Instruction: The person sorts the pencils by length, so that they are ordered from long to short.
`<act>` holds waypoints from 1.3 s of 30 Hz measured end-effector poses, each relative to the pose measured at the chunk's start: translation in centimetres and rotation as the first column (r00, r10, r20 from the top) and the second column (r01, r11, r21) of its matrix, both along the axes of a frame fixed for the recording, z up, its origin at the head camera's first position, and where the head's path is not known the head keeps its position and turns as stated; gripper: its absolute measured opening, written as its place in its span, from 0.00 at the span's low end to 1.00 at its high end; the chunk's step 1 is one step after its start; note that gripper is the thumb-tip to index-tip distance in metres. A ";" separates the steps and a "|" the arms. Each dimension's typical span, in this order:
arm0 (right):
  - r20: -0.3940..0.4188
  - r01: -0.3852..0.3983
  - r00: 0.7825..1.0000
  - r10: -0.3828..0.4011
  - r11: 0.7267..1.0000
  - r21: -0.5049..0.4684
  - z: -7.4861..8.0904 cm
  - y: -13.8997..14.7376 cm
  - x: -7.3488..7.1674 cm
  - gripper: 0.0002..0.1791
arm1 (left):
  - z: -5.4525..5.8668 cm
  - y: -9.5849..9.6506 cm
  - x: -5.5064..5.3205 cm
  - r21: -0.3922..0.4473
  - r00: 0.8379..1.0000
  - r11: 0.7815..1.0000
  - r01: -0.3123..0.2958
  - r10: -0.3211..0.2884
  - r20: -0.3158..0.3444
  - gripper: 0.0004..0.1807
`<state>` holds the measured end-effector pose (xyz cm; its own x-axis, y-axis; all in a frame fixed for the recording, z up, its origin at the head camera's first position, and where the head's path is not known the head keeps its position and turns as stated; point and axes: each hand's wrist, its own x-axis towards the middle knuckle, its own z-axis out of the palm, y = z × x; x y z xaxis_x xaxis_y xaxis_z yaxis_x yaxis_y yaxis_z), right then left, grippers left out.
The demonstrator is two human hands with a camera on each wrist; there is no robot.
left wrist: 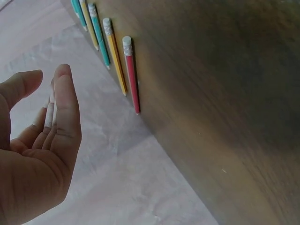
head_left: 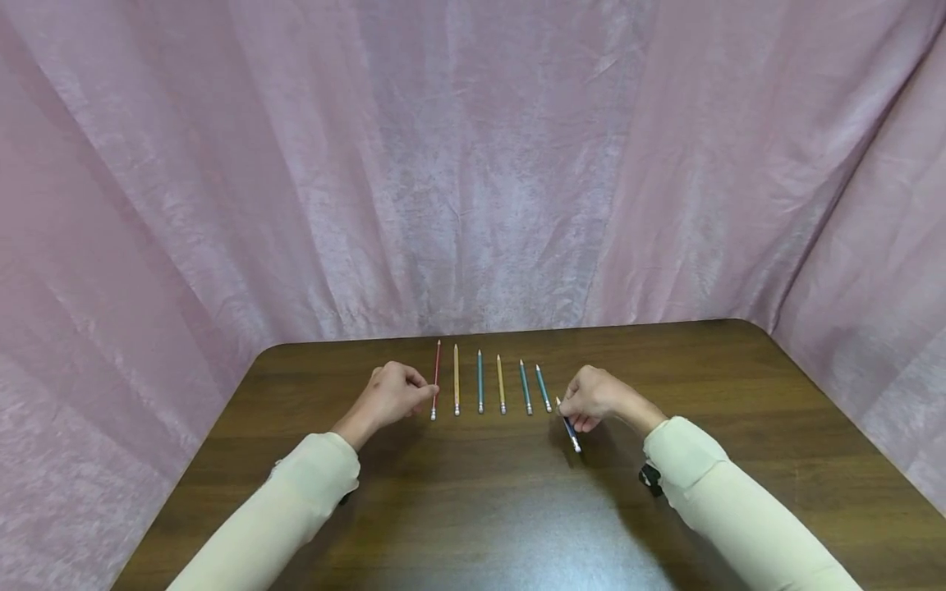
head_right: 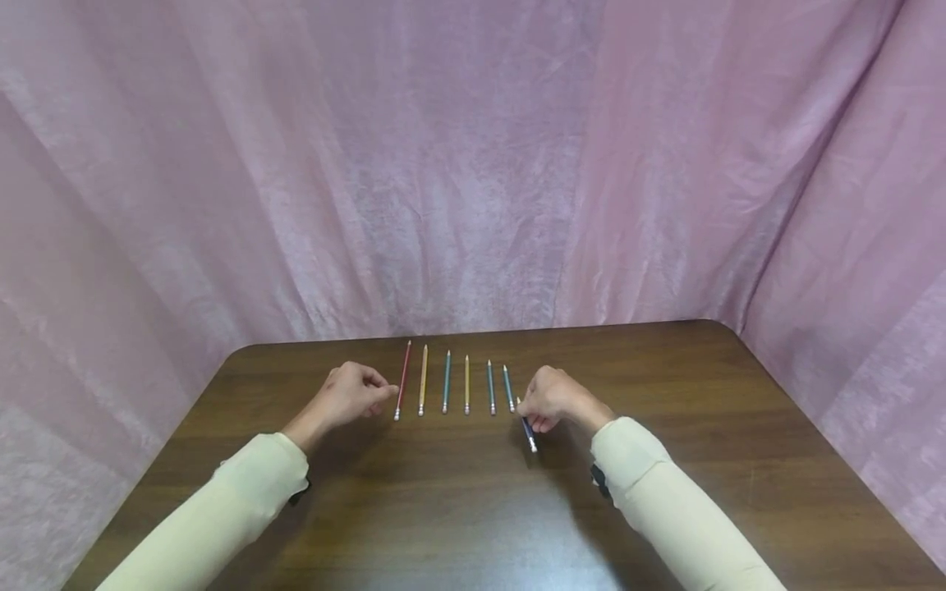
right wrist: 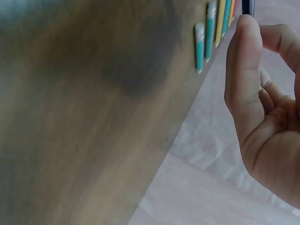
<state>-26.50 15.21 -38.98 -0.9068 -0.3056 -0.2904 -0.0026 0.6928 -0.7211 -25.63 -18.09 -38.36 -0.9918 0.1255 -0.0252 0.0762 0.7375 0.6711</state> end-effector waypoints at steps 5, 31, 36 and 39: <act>-0.021 0.006 1.000 -0.006 0.999 0.031 -0.1 0.6 -2.0 0.07 | 0.0 0.3 -0.4 0.001 1.000 1.000 0.000 0.000 -0.003 0.13; -0.016 0.105 0.994 -0.104 0.990 0.098 -2.5 0.6 -7.3 0.08 | -0.5 -0.4 0.2 0.012 1.000 1.000 -0.014 0.014 0.007 0.13; -0.058 0.127 0.991 -0.120 0.985 0.116 -3.1 0.7 -7.3 0.10 | -0.6 -0.7 0.4 0.016 0.999 1.000 -0.027 0.027 0.019 0.13; -0.052 0.134 0.990 -0.129 0.985 0.104 -3.0 0.9 -7.1 0.11 | -0.7 -0.9 0.5 0.015 0.999 0.999 -0.031 0.031 0.025 0.13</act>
<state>-33.59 16.09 -41.93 -0.9497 -0.1522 -0.2736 0.0632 0.7627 -0.6437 -25.12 -18.97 -39.07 -0.9943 0.0954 -0.0479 0.0370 0.7288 0.6838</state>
